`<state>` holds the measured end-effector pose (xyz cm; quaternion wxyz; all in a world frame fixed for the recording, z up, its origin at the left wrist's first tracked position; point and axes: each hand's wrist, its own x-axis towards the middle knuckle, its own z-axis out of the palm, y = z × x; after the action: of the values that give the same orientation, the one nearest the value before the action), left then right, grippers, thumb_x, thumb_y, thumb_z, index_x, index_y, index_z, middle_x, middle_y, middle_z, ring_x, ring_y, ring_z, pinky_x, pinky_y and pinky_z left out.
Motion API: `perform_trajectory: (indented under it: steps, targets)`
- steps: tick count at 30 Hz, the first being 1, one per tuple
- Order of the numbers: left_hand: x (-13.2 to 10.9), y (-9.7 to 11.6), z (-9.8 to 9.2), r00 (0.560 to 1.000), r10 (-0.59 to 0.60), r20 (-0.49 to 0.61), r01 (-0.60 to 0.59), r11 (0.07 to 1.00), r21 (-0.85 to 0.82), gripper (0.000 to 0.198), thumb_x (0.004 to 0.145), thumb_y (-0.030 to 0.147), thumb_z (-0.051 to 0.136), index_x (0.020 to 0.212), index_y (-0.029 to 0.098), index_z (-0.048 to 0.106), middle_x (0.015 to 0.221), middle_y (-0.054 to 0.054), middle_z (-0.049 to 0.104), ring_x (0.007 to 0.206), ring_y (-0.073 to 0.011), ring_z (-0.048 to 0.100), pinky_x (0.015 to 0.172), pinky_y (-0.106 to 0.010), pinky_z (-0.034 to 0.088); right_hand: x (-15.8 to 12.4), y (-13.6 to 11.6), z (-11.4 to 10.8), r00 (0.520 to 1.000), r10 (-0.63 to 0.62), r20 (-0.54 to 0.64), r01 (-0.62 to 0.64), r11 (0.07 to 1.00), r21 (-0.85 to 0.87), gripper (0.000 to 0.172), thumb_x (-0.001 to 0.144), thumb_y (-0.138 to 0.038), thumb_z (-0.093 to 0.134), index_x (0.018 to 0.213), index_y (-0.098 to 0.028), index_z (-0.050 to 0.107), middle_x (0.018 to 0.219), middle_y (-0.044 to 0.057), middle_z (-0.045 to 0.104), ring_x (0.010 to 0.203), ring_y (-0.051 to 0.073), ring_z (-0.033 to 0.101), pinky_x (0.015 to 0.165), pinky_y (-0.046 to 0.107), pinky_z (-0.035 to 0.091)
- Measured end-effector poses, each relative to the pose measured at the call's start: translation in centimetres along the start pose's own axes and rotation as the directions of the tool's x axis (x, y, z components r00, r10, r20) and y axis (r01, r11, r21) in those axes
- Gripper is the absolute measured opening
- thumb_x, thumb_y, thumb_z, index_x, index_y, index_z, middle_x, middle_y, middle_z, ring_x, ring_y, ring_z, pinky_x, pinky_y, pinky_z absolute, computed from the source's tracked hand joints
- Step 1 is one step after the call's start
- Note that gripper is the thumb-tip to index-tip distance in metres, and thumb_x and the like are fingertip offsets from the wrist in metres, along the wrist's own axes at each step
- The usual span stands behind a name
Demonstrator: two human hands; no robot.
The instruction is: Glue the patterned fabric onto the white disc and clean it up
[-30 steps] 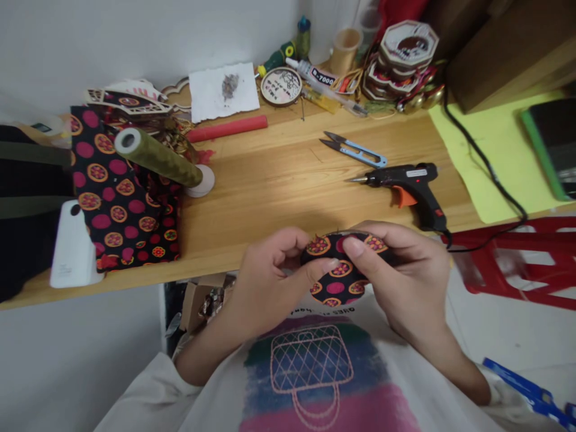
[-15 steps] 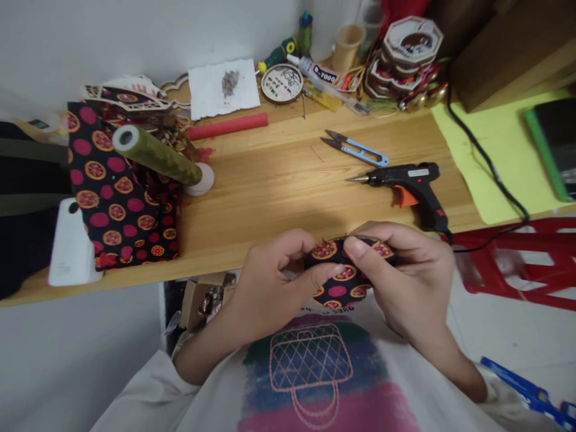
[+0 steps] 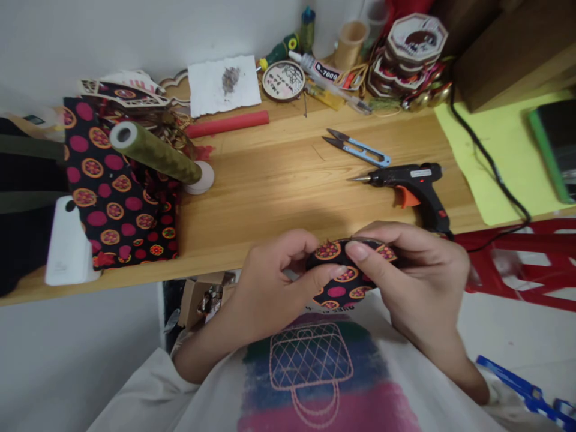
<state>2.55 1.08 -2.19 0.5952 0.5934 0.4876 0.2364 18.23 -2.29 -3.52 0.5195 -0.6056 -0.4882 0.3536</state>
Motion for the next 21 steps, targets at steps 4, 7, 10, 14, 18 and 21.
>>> perform_trajectory:
  steps: [4, 7, 10, 14, 18, 21]
  targets:
    - [0.0, -0.1, -0.2, 0.999, 0.036, 0.014, -0.037, 0.995, 0.091, 0.019, 0.079, 0.030, 0.066, 0.068, 0.018, 0.055, 0.061, 0.006, 0.057, 0.056, -0.0056, 0.050, 0.047, -0.015, 0.037, -0.1, 0.0, 0.1, 1.000, 0.008, -0.008, -0.008, 1.000, 0.005, 0.007, 0.075, -0.020, 0.072, 0.075, -0.027, 0.069, 0.067, -0.006, 0.071, 0.053, 0.007, 0.061, 0.048, 0.017, 0.050]
    - [0.1, -0.1, -0.2, 0.998, 0.063, 0.025, -0.065, 0.992, 0.112, 0.021, 0.079, 0.029, 0.066, 0.066, 0.018, 0.054, 0.058, 0.007, 0.054, 0.054, -0.0050, 0.047, 0.047, -0.015, 0.035, -0.1, -0.1, 0.4, 1.000, 0.019, -0.020, -0.019, 1.000, 0.006, 0.007, 0.075, -0.021, 0.071, 0.073, -0.026, 0.068, 0.063, -0.006, 0.069, 0.051, 0.007, 0.058, 0.046, 0.017, 0.048]
    - [0.2, -0.1, -0.2, 0.998, 0.057, 0.025, -0.060, 0.992, 0.107, 0.020, 0.079, 0.027, 0.066, 0.066, 0.018, 0.053, 0.060, 0.007, 0.054, 0.055, -0.0048, 0.048, 0.048, -0.015, 0.035, -0.1, 0.0, 0.7, 0.998, 0.049, -0.035, -0.049, 0.999, 0.013, 0.006, 0.075, -0.023, 0.071, 0.071, -0.026, 0.068, 0.060, -0.007, 0.067, 0.050, 0.006, 0.056, 0.045, 0.017, 0.046]
    - [0.2, -0.1, -0.2, 1.000, 0.011, 0.005, -0.012, 0.998, 0.065, 0.019, 0.078, 0.027, 0.065, 0.067, 0.017, 0.054, 0.059, 0.006, 0.054, 0.053, -0.0051, 0.048, 0.047, -0.016, 0.036, 0.0, 0.4, 0.9, 0.995, 0.094, -0.028, -0.092, 0.994, 0.067, 0.004, 0.076, -0.027, 0.071, 0.072, -0.029, 0.070, 0.062, -0.007, 0.068, 0.052, 0.007, 0.058, 0.047, 0.018, 0.047]
    - [0.3, -0.1, -0.1, 0.998, -0.055, 0.014, 0.056, 0.998, -0.028, 0.017, 0.077, 0.028, 0.065, 0.068, 0.017, 0.054, 0.057, 0.006, 0.055, 0.050, -0.0053, 0.048, 0.045, -0.015, 0.037, 0.1, 0.9, 0.8, 0.992, 0.125, 0.006, -0.124, 0.980, 0.154, 0.009, 0.080, -0.033, 0.066, 0.075, -0.030, 0.072, 0.067, -0.006, 0.070, 0.057, 0.008, 0.062, 0.051, 0.019, 0.051]
    - [0.4, -0.2, -0.1, 0.996, -0.093, 0.014, 0.094, 0.993, -0.075, 0.019, 0.075, 0.029, 0.067, 0.068, 0.017, 0.054, 0.056, 0.006, 0.056, 0.049, -0.0051, 0.049, 0.045, -0.014, 0.038, 0.1, 1.0, 0.5, 0.989, 0.149, -0.006, -0.144, 0.964, 0.225, 0.013, 0.084, -0.035, 0.062, 0.078, -0.030, 0.072, 0.074, -0.004, 0.073, 0.064, 0.010, 0.066, 0.059, 0.021, 0.055]
